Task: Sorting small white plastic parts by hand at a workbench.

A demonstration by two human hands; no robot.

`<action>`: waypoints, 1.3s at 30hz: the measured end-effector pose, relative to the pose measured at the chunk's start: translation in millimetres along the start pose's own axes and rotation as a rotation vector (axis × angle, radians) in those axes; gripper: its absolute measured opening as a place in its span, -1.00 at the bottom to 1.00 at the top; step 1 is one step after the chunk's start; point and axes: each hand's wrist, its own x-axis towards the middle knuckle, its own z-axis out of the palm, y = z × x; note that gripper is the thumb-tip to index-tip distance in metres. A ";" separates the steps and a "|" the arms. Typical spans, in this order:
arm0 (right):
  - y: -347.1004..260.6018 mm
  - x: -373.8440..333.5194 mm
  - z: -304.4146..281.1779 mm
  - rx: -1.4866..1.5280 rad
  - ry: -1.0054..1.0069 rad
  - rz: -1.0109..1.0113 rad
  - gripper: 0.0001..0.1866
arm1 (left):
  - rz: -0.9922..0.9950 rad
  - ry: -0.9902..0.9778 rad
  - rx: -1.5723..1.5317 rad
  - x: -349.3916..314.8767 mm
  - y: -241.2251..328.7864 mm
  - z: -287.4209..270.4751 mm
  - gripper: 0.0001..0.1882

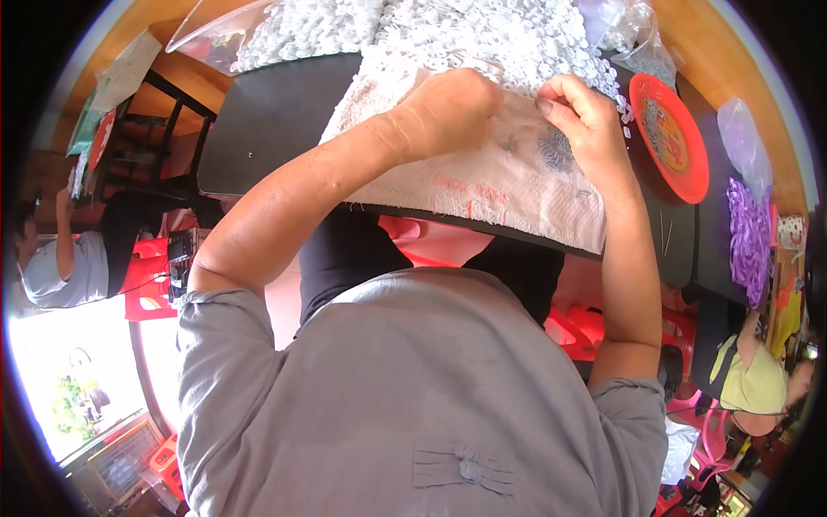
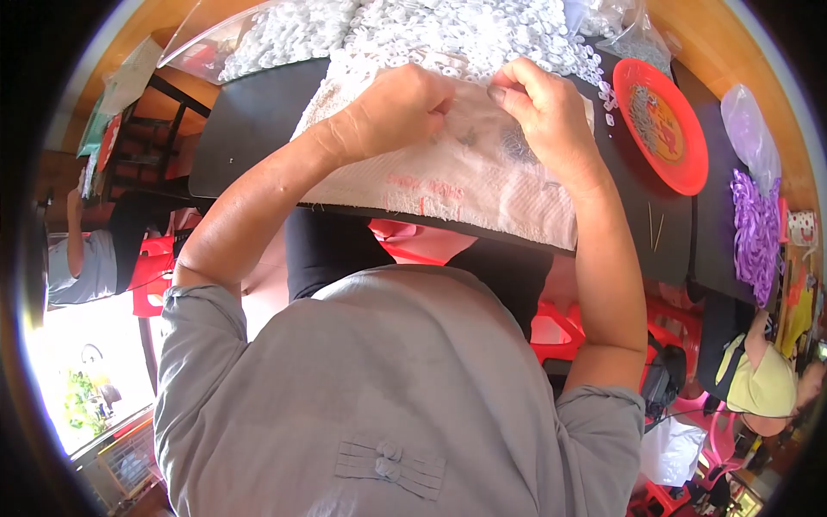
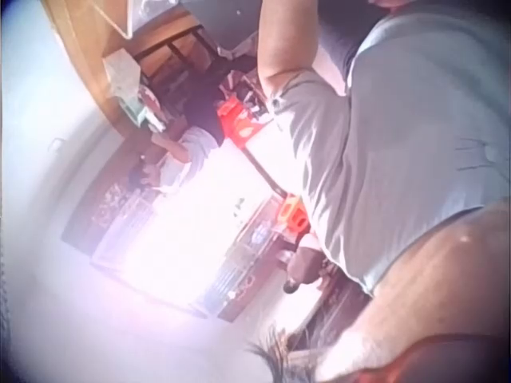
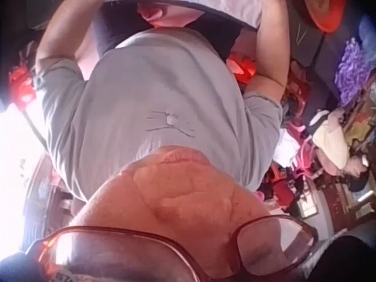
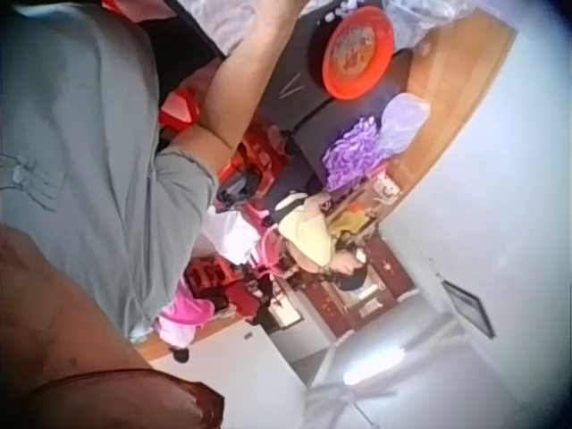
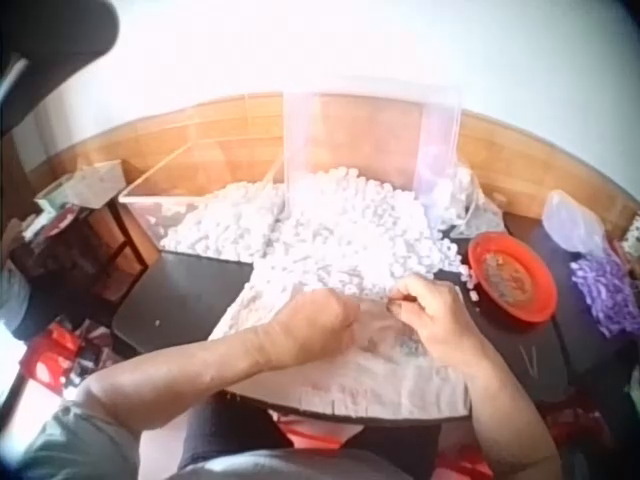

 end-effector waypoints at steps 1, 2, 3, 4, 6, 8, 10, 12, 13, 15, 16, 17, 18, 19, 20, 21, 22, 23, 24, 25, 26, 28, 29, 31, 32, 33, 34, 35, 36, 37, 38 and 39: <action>-0.2 -0.2 -0.3 -0.063 -0.006 -0.038 -0.92 | 0.001 0.001 0.003 -0.6 -2.5 0.6 -0.90; -0.3 -0.3 -0.3 -0.126 -0.012 -0.075 -0.92 | -0.015 0.048 -0.092 -2.5 -7.3 3.1 -0.91; -0.2 -0.8 0.2 -0.126 -0.010 -0.076 -0.92 | -0.031 0.095 -0.188 -3.7 -10.7 5.9 -0.92; -0.3 -1.0 1.4 -0.157 -0.030 -0.079 -0.92 | -0.031 0.095 -0.187 -4.1 -13.2 9.1 -0.92; -1.1 -1.6 4.9 -0.190 -0.050 -0.082 -0.93 | 0.090 0.379 -0.236 -4.2 -15.2 12.0 -0.91; -3.5 -2.9 9.6 -0.277 -0.009 -0.216 -0.92 | 0.069 0.398 -0.322 -1.0 -11.6 14.2 -0.91; -10.2 -3.8 11.8 -0.289 0.010 -0.259 -0.91 | 0.043 0.416 -0.407 -1.7 0.9 3.5 -0.89; -12.6 -3.3 12.4 -0.300 0.029 -0.300 -0.89 | -0.298 0.009 -0.772 -3.1 14.3 -14.9 -0.83; -12.9 -2.7 12.9 -0.312 0.035 -0.337 -0.89 | -0.301 0.010 -0.772 -3.6 13.8 -16.6 -0.83; -14.6 -1.5 12.8 -0.322 0.041 -0.372 -0.88 | -0.410 -0.068 -1.045 -3.5 11.1 -18.4 -0.82; -16.3 -1.0 12.0 -0.360 0.031 -0.398 -0.89 | -0.412 -0.069 -1.046 -3.3 9.6 -18.4 -0.82; -17.2 -0.6 11.7 -0.397 0.021 -0.424 -0.89 | -0.426 -0.086 -1.097 -3.0 8.0 -18.1 -0.83; -16.4 -0.8 12.2 -0.396 0.019 -0.423 -0.89 | -0.442 -0.104 -1.148 -2.7 6.7 -17.7 -0.84; -15.2 -1.0 12.6 -0.354 0.006 -0.409 -0.89 | -0.444 -0.105 -1.149 -2.1 5.8 -17.5 -0.84; -14.5 -1.1 13.1 -0.312 -0.007 -0.395 -0.90 | -0.444 -0.110 -1.187 -1.3 5.4 -17.4 -0.84; -15.9 -1.5 13.2 -0.310 -0.009 -0.393 -0.90 | -0.446 -0.115 -1.224 -0.5 5.0 -17.1 -0.85; -19.4 -2.1 12.3 -0.177 0.008 -0.312 -0.91 | -0.449 -0.115 -1.225 0.1 4.8 -17.6 -0.85; -22.7 -1.9 11.3 -0.045 0.026 -0.230 -0.91 | -0.442 -0.120 -1.261 0.9 4.9 -18.7 -0.86; -25.4 -0.7 10.7 -0.041 0.025 -0.229 -0.91 | -0.435 -0.123 -1.295 1.9 4.9 -19.9 -0.87; -28.2 0.9 9.8 -0.013 0.055 -0.240 -0.91 | -0.439 -0.123 -1.294 3.5 5.0 -20.3 -0.87; -30.6 2.6 8.1 0.016 0.086 -0.250 -0.90 | -0.429 -0.093 -1.329 5.7 5.1 -20.5 -0.88; -35.9 6.2 1.8 0.015 0.061 -0.247 -0.90 | -0.425 -0.060 -1.361 7.1 5.6 -24.2 -0.88; -41.5 6.4 -0.2 0.047 0.070 -0.201 -0.90 | -0.426 -0.067 -1.459 7.4 6.1 -27.5 -0.88; -46.4 8.6 -4.4 0.153 0.081 -0.120 -0.88 | -0.427 -0.072 -1.558 9.8 9.6 -33.0 -0.86; -44.5 9.1 -5.8 0.158 0.078 -0.120 -0.88 | -0.414 -0.054 -1.557 9.2 13.2 -35.8 -0.86; -42.1 9.4 -8.5 0.163 0.066 -0.137 -0.87 | -0.400 -0.035 -1.556 8.3 16.5 -37.1 -0.85; -40.2 10.0 -10.1 0.169 0.054 -0.153 -0.87 | -0.406 -0.030 -1.556 7.0 18.3 -36.7 -0.85; -39.4 10.9 -9.1 0.174 0.049 -0.154 -0.87 | -0.418 -0.008 -1.552 5.6 19.5 -36.3 -0.85; -39.3 11.7 -7.3 0.181 0.064 -0.182 -0.88 | -0.429 0.009 -1.549 5.3 20.1 -36.2 -0.84; -39.1 12.7 -5.6 0.189 0.079 -0.210 -0.90 | -0.433 0.010 -1.548 4.5 19.1 -35.0 -0.84; -38.3 13.8 -4.6 0.192 0.078 -0.208 -0.90 | -0.442 -0.005 -1.576 2.9 17.0 -33.1 -0.85; -37.3 15.6 -3.2 0.187 0.071 -0.241 -0.89 | -0.450 -0.022 -1.603 1.9 14.9 -33.2 -0.85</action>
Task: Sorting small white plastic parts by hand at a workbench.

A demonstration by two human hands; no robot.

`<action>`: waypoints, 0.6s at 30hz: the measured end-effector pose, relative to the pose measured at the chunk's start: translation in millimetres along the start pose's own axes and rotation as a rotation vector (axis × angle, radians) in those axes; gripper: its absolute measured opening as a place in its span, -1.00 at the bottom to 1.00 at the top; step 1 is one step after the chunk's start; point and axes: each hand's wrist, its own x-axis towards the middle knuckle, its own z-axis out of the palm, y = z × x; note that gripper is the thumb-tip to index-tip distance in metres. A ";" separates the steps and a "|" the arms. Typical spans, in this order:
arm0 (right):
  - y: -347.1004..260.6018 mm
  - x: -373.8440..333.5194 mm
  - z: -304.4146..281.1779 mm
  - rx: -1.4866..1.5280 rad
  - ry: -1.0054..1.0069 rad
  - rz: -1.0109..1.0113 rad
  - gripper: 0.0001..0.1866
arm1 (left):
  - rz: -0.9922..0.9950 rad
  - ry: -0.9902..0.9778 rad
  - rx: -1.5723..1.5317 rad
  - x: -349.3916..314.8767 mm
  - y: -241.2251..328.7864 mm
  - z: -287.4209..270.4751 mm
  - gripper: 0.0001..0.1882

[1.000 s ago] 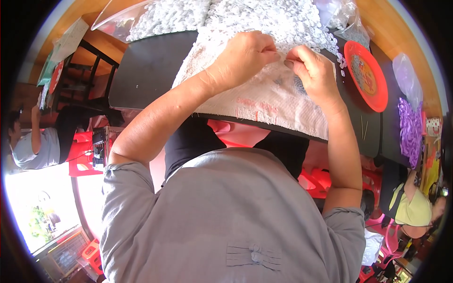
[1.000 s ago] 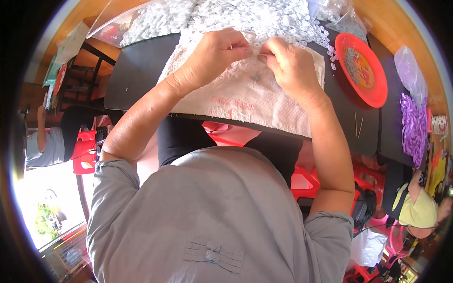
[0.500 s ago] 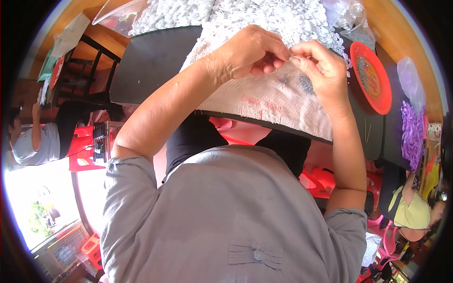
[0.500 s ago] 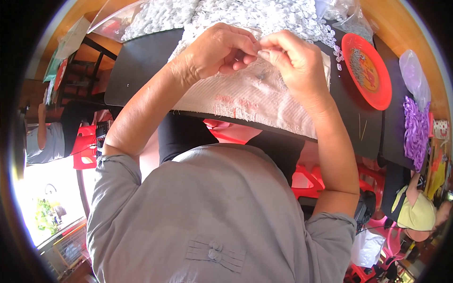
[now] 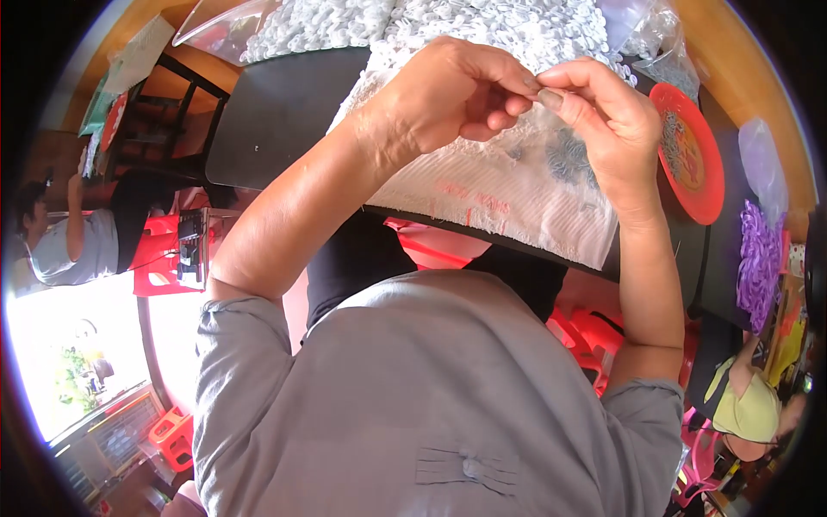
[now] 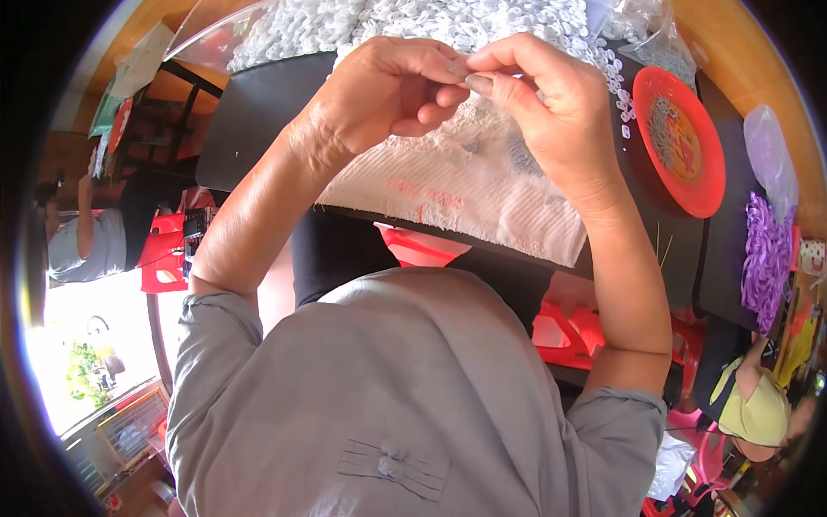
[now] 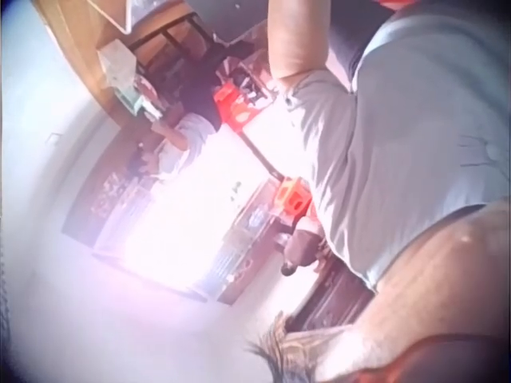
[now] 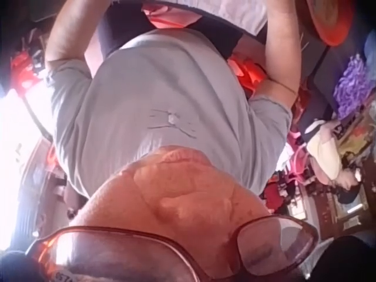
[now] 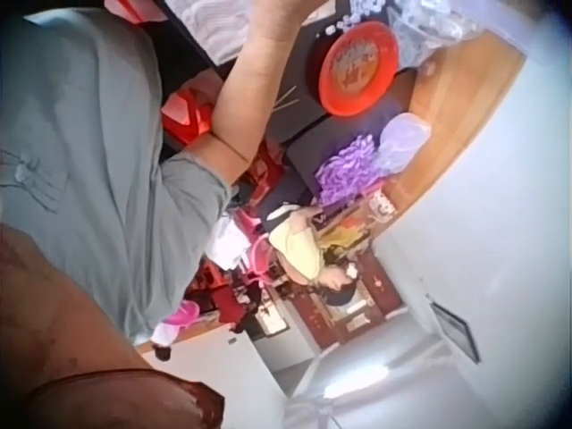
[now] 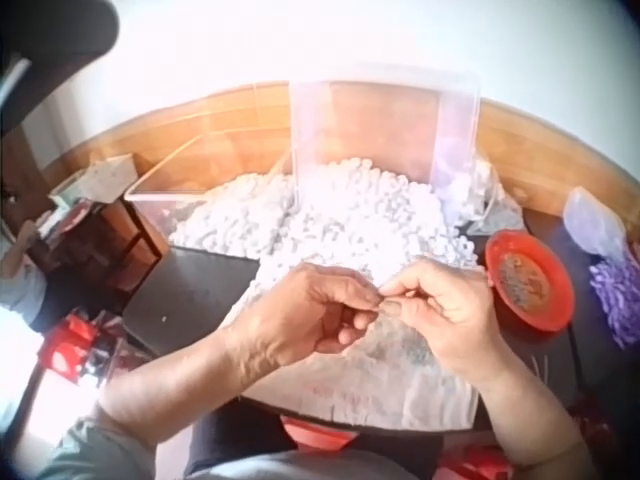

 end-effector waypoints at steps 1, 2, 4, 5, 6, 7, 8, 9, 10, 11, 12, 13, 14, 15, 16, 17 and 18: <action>1.2 1.4 1.3 -0.003 -0.010 -0.032 -0.89 | -0.004 0.000 0.003 -1.1 1.6 -1.2 -0.85; 1.7 2.8 3.0 0.022 -0.018 -0.017 -0.90 | -0.002 0.018 0.013 -2.9 3.3 -2.0 -0.85; 7.6 2.8 2.3 -0.007 -0.018 -0.066 -0.91 | 0.008 0.083 0.098 -9.1 4.4 1.2 -0.84; 9.8 2.2 1.7 -0.044 -0.022 -0.117 -0.92 | 0.003 0.086 0.106 -9.3 4.5 1.3 -0.84; 10.3 0.9 2.9 -0.040 -0.020 -0.119 -0.92 | 0.113 0.188 0.402 -10.4 3.8 -0.9 -0.84; 10.5 -0.9 3.9 -0.051 0.007 -0.093 -0.93 | 0.224 0.287 0.699 -11.3 2.9 -3.4 -0.82; 10.6 -3.0 4.5 -0.064 0.034 -0.068 -0.94 | 0.368 0.331 0.875 -5.3 -8.7 -17.8 -0.81; 13.1 -5.7 2.8 -0.064 0.041 -0.072 -0.94 | 0.371 0.328 0.881 -1.9 -16.4 -22.6 -0.81; 16.8 -7.2 -0.6 -0.088 0.021 -0.025 -0.94 | 0.454 0.335 1.016 1.1 -20.9 -23.2 -0.79; 20.2 -8.4 -2.8 -0.114 0.001 0.021 -0.93 | 0.539 0.341 1.150 4.8 -25.1 -23.5 -0.76; 24.1 -9.2 -3.5 -0.117 0.010 0.012 -0.93 | 0.503 0.323 1.289 12.0 -28.4 -24.7 -0.75; 28.9 -9.9 -3.5 -0.125 0.010 0.022 -0.93 | 0.517 0.320 1.297 17.3 -30.9 -23.7 -0.75; 32.3 -9.6 -3.2 -0.134 0.010 0.033 -0.93 | 0.517 0.298 1.483 22.1 -33.1 -22.4 -0.80; 34.4 -9.9 -2.4 -0.138 0.018 0.025 -0.93 | 0.511 0.277 1.667 25.4 -35.8 -21.5 -0.84; 35.9 -9.7 -1.8 -0.171 0.023 -0.014 -0.93 | 0.488 0.281 1.683 29.0 -36.1 -21.8 -0.85; 37.3 -9.4 -1.5 -0.204 0.026 -0.052 -0.93 | 0.499 0.281 1.688 31.9 -38.2 -23.4 -0.85; 38.2 -9.1 -1.3 -0.229 0.043 -0.076 -0.93 | 0.557 0.294 1.732 33.7 -40.0 -24.7 -0.85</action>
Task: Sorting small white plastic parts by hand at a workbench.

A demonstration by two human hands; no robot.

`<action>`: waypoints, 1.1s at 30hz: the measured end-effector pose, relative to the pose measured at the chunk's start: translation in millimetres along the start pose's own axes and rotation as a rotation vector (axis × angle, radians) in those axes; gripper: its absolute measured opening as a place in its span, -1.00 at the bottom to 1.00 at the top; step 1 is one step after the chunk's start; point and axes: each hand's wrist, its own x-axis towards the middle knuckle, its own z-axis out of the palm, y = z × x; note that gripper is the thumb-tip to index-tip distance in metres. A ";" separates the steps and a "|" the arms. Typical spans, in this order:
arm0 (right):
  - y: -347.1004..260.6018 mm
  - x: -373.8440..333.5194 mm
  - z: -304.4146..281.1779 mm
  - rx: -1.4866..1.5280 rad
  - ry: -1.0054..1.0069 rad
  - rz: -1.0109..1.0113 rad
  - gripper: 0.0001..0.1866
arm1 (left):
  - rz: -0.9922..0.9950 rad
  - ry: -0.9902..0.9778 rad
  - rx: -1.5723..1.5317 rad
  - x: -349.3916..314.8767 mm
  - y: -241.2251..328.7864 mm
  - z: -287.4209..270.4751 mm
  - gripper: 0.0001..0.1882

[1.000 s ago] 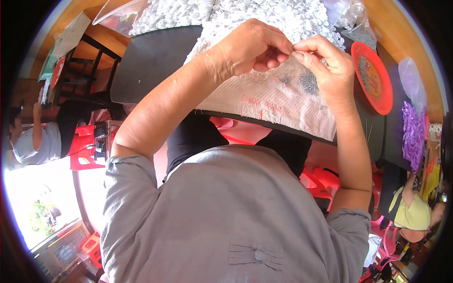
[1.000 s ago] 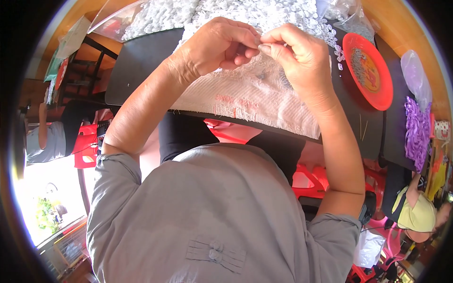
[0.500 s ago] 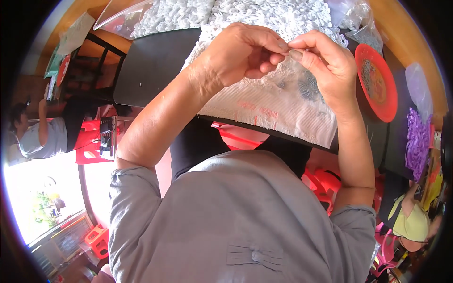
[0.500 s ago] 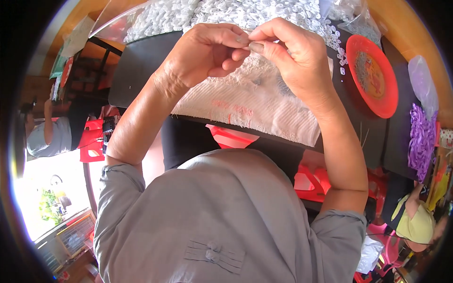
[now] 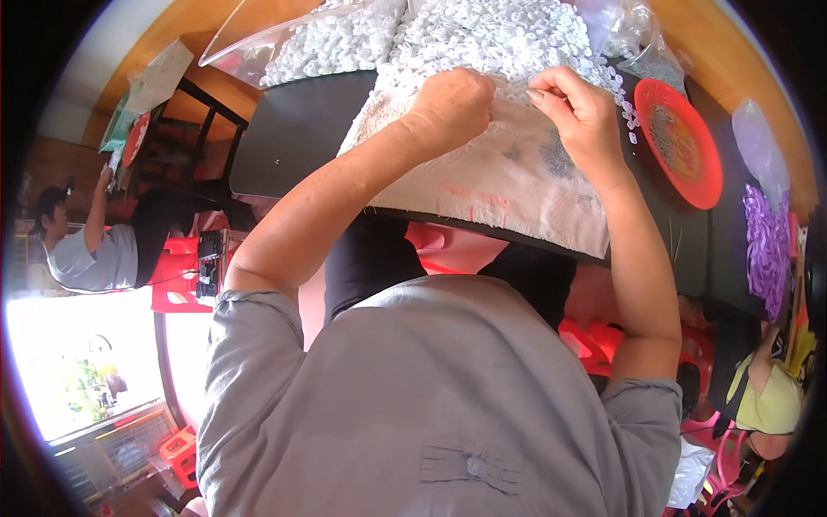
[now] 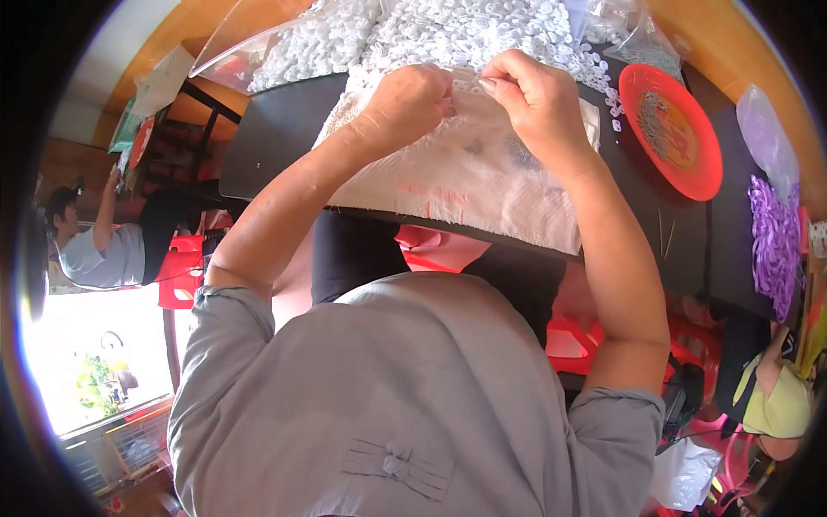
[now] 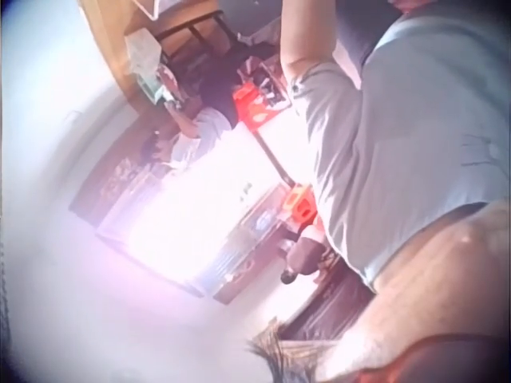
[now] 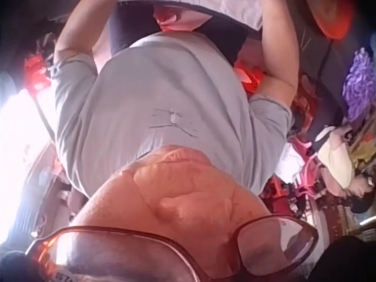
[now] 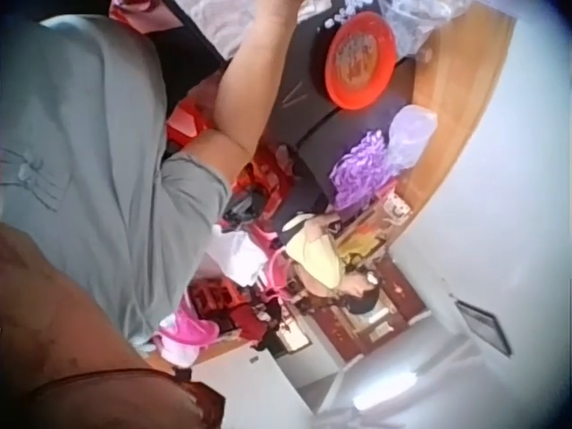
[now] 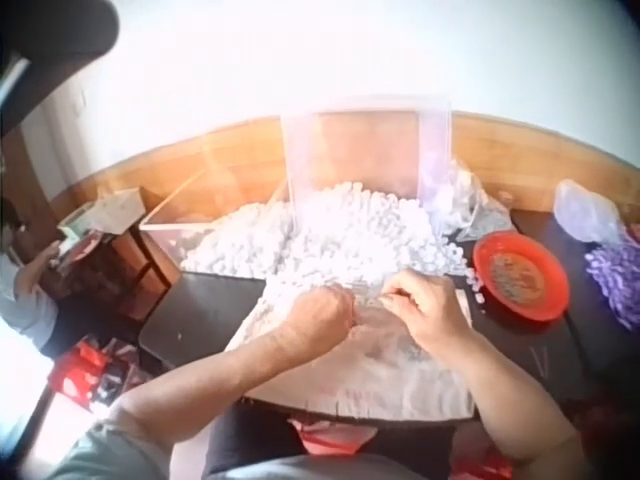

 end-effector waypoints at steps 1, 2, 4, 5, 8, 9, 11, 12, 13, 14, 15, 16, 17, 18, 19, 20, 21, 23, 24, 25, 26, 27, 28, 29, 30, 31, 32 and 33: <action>-0.1 -1.1 0.8 -0.004 0.007 -0.004 -0.93 | 0.035 0.040 0.046 -1.0 -1.1 2.7 -0.85; -0.4 -2.2 1.7 -0.010 0.015 -0.005 -0.93 | 0.040 0.045 0.049 -4.5 -3.2 5.1 -0.85; -2.0 -0.7 0.6 -0.025 0.029 -0.012 -0.94 | -0.036 0.081 -0.431 -9.5 0.1 -1.5 -0.86; -4.7 -0.1 0.6 0.030 0.053 0.028 -0.93 | -0.030 0.086 -0.431 -9.5 1.8 -3.6 -0.86; -13.7 -0.3 1.1 0.134 0.083 0.114 -0.94 | -0.396 -0.061 -0.982 -9.4 19.7 -23.1 -0.86; -16.2 0.5 1.2 0.187 0.097 0.164 -0.94 | -0.399 -0.077 -1.066 -8.9 21.9 -24.3 -0.85; -13.8 -1.3 5.7 0.204 0.072 0.166 -0.95 | -0.400 -0.089 -1.161 -8.2 25.3 -23.9 -0.84; -13.1 -2.3 7.7 0.230 0.054 0.173 -0.94 | -0.399 -0.080 -1.188 -8.8 26.8 -22.4 -0.83; -14.1 -1.9 8.4 0.224 0.047 0.175 -0.94 | -0.398 -0.072 -1.216 -8.9 28.2 -21.1 -0.83; -15.3 -1.4 8.9 0.212 0.043 0.180 -0.94 | -0.398 -0.069 -1.225 -7.8 29.7 -21.1 -0.83; -16.2 -1.3 9.8 0.202 0.042 0.186 -0.94 | -0.395 -0.048 -1.243 -6.8 30.8 -23.0 -0.82; -15.5 -2.0 10.1 0.197 0.039 0.189 -0.94 | -0.392 -0.027 -1.261 -6.8 31.4 -23.6 -0.82; -14.1 -3.4 10.5 0.235 0.047 0.242 -0.94 | -0.391 -0.027 -1.267 -8.5 31.6 -22.7 -0.82; -12.7 -3.2 10.5 0.271 0.057 0.292 -0.93 | -0.389 -0.005 -1.312 -9.4 31.5 -21.9 -0.83; -12.2 -2.5 11.0 0.265 0.055 0.292 -0.93 | -0.386 0.017 -1.355 -9.9 31.0 -20.9 -0.84; -11.9 -1.5 12.1 0.282 0.048 0.297 -0.93 | -0.384 0.019 -1.360 -10.1 30.0 -18.8 -0.84; -12.0 -1.9 12.8 0.298 0.039 0.304 -0.93 | -0.380 0.036 -1.409 -11.3 30.5 -15.5 -0.85; -12.9 -1.7 16.2 0.296 0.047 0.301 -0.96 | -0.380 0.055 -1.465 -13.1 30.1 -11.8 -0.86; -12.2 -0.6 17.6 0.301 0.060 0.293 -0.98 | -0.389 0.043 -1.474 -13.3 29.0 -11.4 -0.86; -10.8 -0.5 17.7 0.301 0.054 0.295 -0.98 | -0.399 0.031 -1.483 -13.4 28.3 -11.3 -0.87; -9.2 -1.2 16.9 0.303 0.083 0.268 -0.97 | -0.405 0.034 -1.487 -12.9 28.4 -11.6 -0.87; -8.1 -1.7 17.4 0.308 0.112 0.241 -0.97 | -0.437 0.048 -1.469 -12.1 28.5 -13.9 -0.86; -8.3 -1.7 16.0 0.312 0.107 0.245 -0.97 | -0.470 0.060 -1.450 -11.1 27.8 -15.6 -0.86; -10.0 -0.7 12.9 0.246 0.107 0.225 -0.96 | -0.478 0.061 -1.451 -9.9 26.1 -15.9 -0.86; -11.6 -0.7 11.3 0.181 0.108 0.209 -0.95 | -0.470 0.074 -1.449 -10.2 25.0 -15.2 -0.86; -11.6 -0.4 11.5 0.185 0.103 0.216 -0.95 | -0.462 0.086 -1.447 -10.7 24.1 -14.6 -0.85; -11.6 -0.3 11.8 0.120 0.077 0.173 -0.95 | -0.470 0.084 -1.448 -11.8 24.0 -14.5 -0.85; -10.9 0.2 11.6 0.053 0.052 0.128 -0.95 | -0.468 0.078 -1.406 -11.8 24.4 -15.2 -0.85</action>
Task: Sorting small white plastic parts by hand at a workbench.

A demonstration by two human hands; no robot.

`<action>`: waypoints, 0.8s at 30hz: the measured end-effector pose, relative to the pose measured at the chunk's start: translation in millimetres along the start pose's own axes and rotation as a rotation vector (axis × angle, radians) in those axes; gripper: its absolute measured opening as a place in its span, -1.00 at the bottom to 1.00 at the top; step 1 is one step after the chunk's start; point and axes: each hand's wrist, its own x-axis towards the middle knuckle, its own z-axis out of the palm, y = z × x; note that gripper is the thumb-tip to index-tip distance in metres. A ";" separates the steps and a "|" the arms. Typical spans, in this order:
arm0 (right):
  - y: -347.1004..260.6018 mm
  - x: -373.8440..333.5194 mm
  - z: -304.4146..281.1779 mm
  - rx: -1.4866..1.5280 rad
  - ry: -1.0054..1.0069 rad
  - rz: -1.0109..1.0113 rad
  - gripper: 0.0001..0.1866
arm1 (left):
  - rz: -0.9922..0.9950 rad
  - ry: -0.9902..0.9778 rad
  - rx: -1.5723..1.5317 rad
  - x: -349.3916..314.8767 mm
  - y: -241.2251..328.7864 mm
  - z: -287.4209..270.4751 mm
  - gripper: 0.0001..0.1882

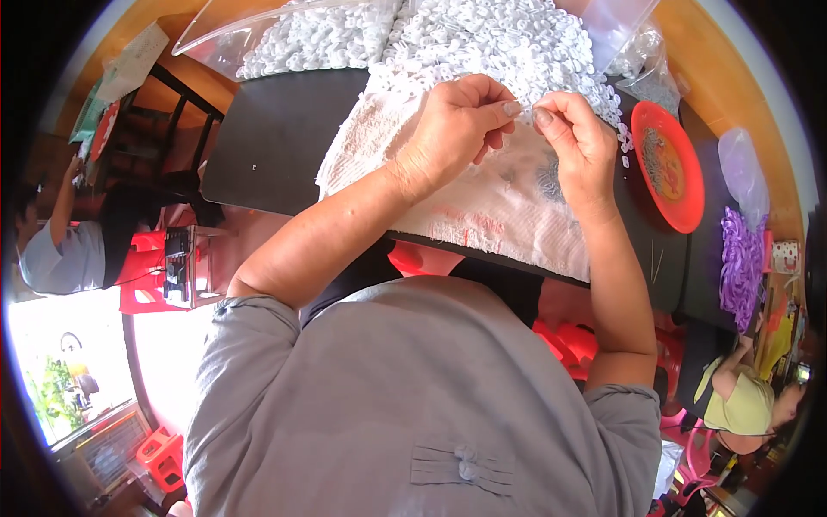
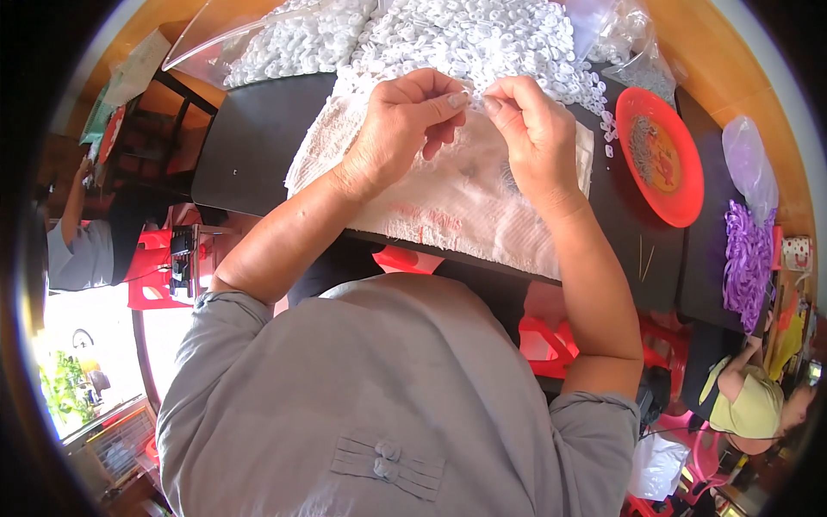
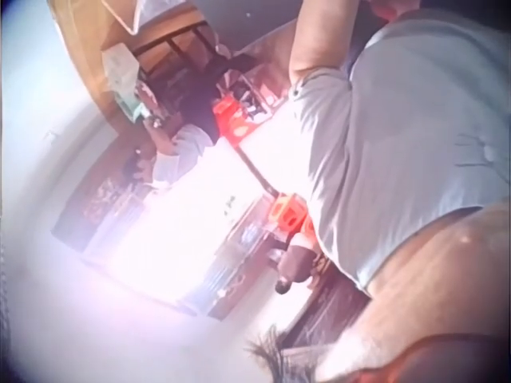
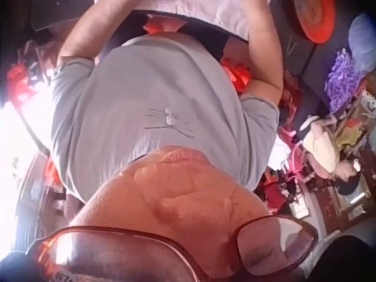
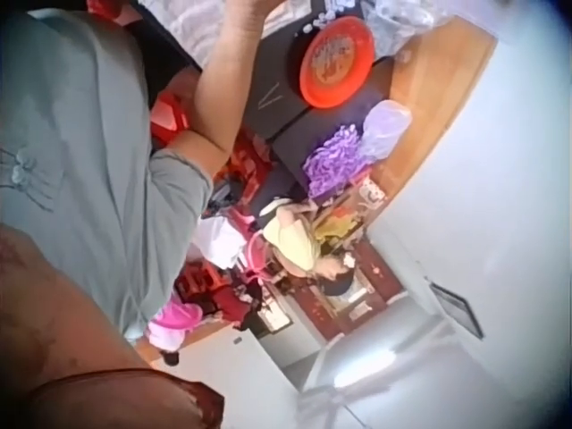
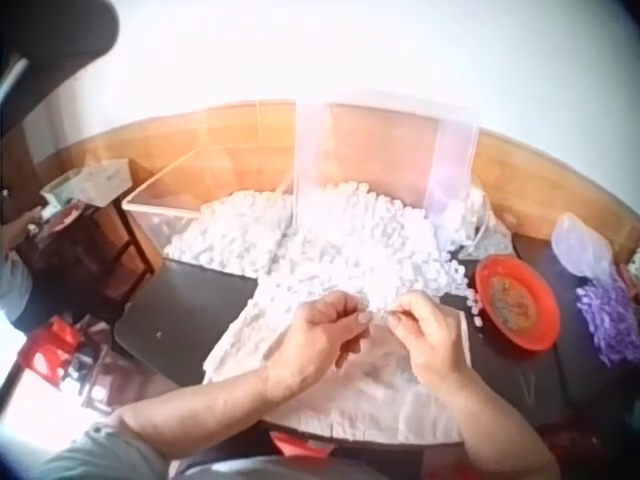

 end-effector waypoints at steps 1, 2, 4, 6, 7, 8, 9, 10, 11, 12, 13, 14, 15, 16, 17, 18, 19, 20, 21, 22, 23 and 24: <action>1.0 -0.5 0.6 -0.001 -0.002 0.004 -0.95 | 0.004 0.002 0.042 -0.4 -0.1 0.3 -0.85; 1.7 -1.3 1.4 -0.019 -0.011 -0.026 -0.94 | 0.002 0.001 0.040 -0.7 -0.9 0.4 -0.85; 1.3 -1.8 2.5 -0.039 -0.023 -0.055 -0.93 | 0.006 0.008 0.068 -1.8 -1.9 0.3 -0.85; -0.1 -2.0 3.4 -0.038 -0.021 -0.048 -0.93 | 0.001 0.015 0.071 -3.6 -0.5 1.3 -0.85; -0.7 -2.3 3.7 -0.039 -0.025 -0.047 -0.93 | -0.004 0.022 0.078 -4.6 0.2 1.9 -0.85; -1.1 -2.6 4.0 -0.043 -0.022 -0.049 -0.93 | -0.005 0.025 0.074 -5.2 0.4 2.8 -0.85; -1.4 -2.8 4.2 -0.048 -0.018 -0.052 -0.93 | -0.007 0.020 0.068 -5.4 0.3 3.8 -0.85; -1.7 -3.1 4.5 -0.050 -0.022 -0.052 -0.93 | -0.009 0.016 0.061 -5.6 0.1 4.3 -0.84; -1.9 -3.5 4.6 -0.053 -0.020 -0.056 -0.93 | -0.009 0.018 0.058 -6.0 -0.2 4.1 -0.84; -2.4 -3.8 5.2 -0.055 -0.018 -0.060 -0.94 | 0.003 0.016 0.063 -6.6 -0.4 3.6 -0.84; -3.8 -4.1 5.6 -0.054 -0.022 -0.060 -0.94 | 0.015 0.013 0.068 -7.2 -0.6 3.3 -0.84; -5.7 -4.3 6.0 -0.068 -0.024 -0.057 -0.95 | 0.015 0.016 0.066 -8.1 -1.0 3.5 -0.84; -6.8 -4.3 6.5 -0.082 -0.026 -0.053 -0.91 | 0.017 0.032 0.061 -8.6 -1.3 4.3 -0.85; -6.6 -5.1 7.6 -0.083 -0.027 -0.053 -0.91 | 0.020 0.048 0.056 -9.2 -1.7 5.1 -0.86; -5.8 -6.3 9.0 -0.090 -0.021 -0.057 -0.92 | 0.019 0.049 0.054 -9.8 -2.0 5.8 -0.86; -5.6 -7.1 10.5 -0.096 -0.016 -0.060 -0.92 | 0.024 0.067 0.060 -11.0 -2.1 6.3 -0.87; -5.9 -7.1 11.7 -0.095 -0.018 -0.059 -0.92 | 0.029 0.085 0.066 -11.5 -2.5 6.7 -0.88; -6.1 -6.9 13.0 -0.083 -0.012 -0.058 -0.96 | 0.026 0.086 0.064 -10.7 -5.1 6.7 -0.88; -6.1 -7.3 14.6 -0.071 -0.006 -0.057 -0.92 | 0.069 0.091 0.046 -9.6 -8.6 6.3 -0.89; -5.9 -7.4 16.0 -0.070 -0.009 -0.054 -0.92 | 0.112 0.097 0.027 -9.1 -11.4 6.0 -0.90; -5.7 -7.2 17.3 -0.043 -0.008 -0.030 -0.92 | 0.108 0.099 0.025 -8.9 -13.7 5.7 -0.90; -5.8 -7.2 18.7 -0.014 -0.008 -0.006 -0.92 | 0.108 0.100 0.026 -9.3 -13.3 5.5 -0.92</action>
